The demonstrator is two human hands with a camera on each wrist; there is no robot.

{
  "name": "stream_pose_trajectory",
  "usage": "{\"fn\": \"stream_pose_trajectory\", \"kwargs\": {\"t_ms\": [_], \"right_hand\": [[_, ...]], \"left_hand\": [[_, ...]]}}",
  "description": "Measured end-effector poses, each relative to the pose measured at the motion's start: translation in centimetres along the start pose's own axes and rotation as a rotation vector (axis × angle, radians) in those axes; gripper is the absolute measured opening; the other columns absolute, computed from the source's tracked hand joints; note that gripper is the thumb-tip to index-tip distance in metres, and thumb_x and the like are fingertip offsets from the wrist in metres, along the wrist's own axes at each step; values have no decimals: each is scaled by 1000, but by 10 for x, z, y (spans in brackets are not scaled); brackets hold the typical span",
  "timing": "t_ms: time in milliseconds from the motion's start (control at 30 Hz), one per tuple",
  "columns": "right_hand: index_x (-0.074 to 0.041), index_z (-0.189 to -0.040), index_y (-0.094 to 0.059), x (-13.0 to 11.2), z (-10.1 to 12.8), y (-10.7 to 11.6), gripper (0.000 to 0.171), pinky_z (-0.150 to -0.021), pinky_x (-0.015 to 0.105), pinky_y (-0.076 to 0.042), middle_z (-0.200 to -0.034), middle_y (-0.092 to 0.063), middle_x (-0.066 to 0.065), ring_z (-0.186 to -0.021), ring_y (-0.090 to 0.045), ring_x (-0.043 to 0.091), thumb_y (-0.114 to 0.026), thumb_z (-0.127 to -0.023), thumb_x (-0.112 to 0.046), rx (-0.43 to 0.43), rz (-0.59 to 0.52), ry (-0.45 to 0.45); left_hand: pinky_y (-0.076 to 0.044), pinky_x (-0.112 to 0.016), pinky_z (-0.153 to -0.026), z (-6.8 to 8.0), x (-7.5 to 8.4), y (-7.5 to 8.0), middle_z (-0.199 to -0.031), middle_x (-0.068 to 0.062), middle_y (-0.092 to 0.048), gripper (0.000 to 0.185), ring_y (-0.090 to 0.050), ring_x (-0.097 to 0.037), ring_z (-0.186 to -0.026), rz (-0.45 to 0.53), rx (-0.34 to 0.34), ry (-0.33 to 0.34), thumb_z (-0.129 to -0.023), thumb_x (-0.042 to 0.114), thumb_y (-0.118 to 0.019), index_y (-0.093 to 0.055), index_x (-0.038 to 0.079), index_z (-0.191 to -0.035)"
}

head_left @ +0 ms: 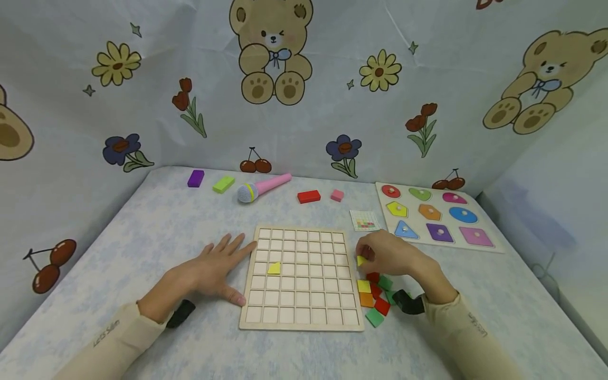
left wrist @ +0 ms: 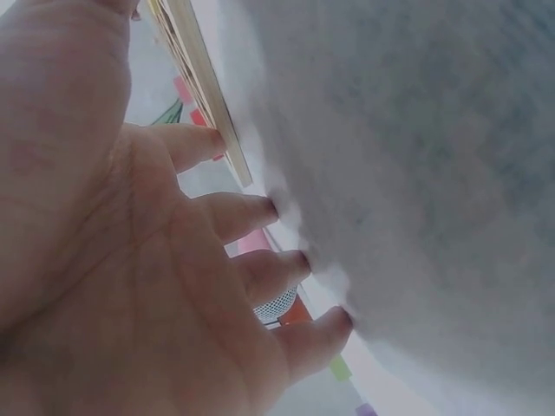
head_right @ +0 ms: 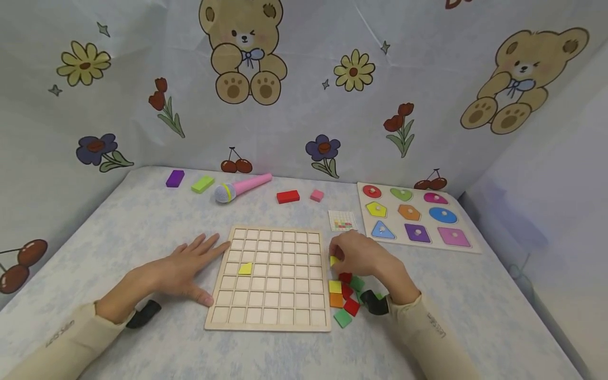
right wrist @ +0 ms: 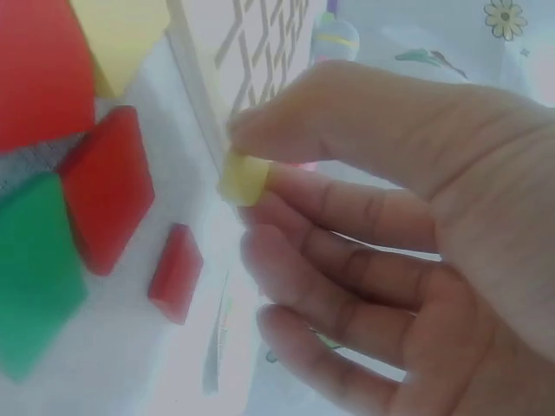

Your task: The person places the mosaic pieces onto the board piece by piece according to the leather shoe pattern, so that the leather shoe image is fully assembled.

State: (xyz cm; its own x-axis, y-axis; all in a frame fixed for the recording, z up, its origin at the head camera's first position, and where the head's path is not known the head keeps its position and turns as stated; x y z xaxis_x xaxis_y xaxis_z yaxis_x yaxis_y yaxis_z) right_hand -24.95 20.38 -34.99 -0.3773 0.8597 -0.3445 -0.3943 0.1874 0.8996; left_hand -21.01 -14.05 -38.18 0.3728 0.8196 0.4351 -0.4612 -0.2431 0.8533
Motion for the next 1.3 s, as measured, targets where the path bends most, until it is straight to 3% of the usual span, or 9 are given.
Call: {"fn": "stream_pose_trajectory", "kwargs": {"t_ms": [467,667,933,1133,1300], "right_hand": [[-13,-95,-72,-25,-9,3,7,-72,23,-53,-80,-65,-9,-76,-58,9,-75,-88,-13,116,-13,147],[-13,-101,-72,-31,-23,5,14,-74,25,-53,-87,-67,-7,-82,-61,12,-77,-88,-15,103,11,130],[-13,-117,-70,-43,-52,-6,27,-83,29,-54,-108,-67,-2,-92,-61,16,-75,-91,-18,15,17,225],[-12,-115,-72,-46,-60,-11,23,-83,28,-54,-105,-66,-2,-90,-61,14,-73,-92,-14,13,69,284],[-13,-110,-72,-52,-58,-12,18,-79,25,-53,-101,-67,-4,-86,-60,13,-73,-92,-17,46,82,274]], "left_hand": [[-5,-73,-115,2,-1,6,-167,-22,-3,122,2,-50,-152,-13,-7,8,-72,62,-80,-14,16,-162],[-4,-73,-115,3,-2,8,-168,-22,-3,122,3,-50,-152,-15,0,14,-71,63,-80,-14,16,-162],[-4,-73,-116,1,-4,2,-168,-21,-3,122,3,-49,-152,3,-6,21,-71,61,-81,-14,18,-162],[-4,-73,-116,-1,-2,0,-168,-20,-1,122,4,-48,-153,8,-10,15,-70,61,-81,-14,17,-163],[-4,-74,-115,-1,-2,0,-168,-21,-2,122,4,-48,-153,1,-8,13,-70,61,-81,-14,17,-162]]}}
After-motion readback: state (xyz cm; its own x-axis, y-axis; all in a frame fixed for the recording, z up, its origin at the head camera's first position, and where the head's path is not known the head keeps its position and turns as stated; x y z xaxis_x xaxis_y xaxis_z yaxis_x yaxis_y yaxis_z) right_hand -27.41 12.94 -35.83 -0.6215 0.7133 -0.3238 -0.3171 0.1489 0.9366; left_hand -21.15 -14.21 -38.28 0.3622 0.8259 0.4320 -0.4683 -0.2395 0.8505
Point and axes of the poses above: each hand's wrist, its own z-axis away from the middle knuckle, its own y-axis out of the back of the hand, x = y × z, the point moved 5 cm from there along -z, towards the middle knuckle
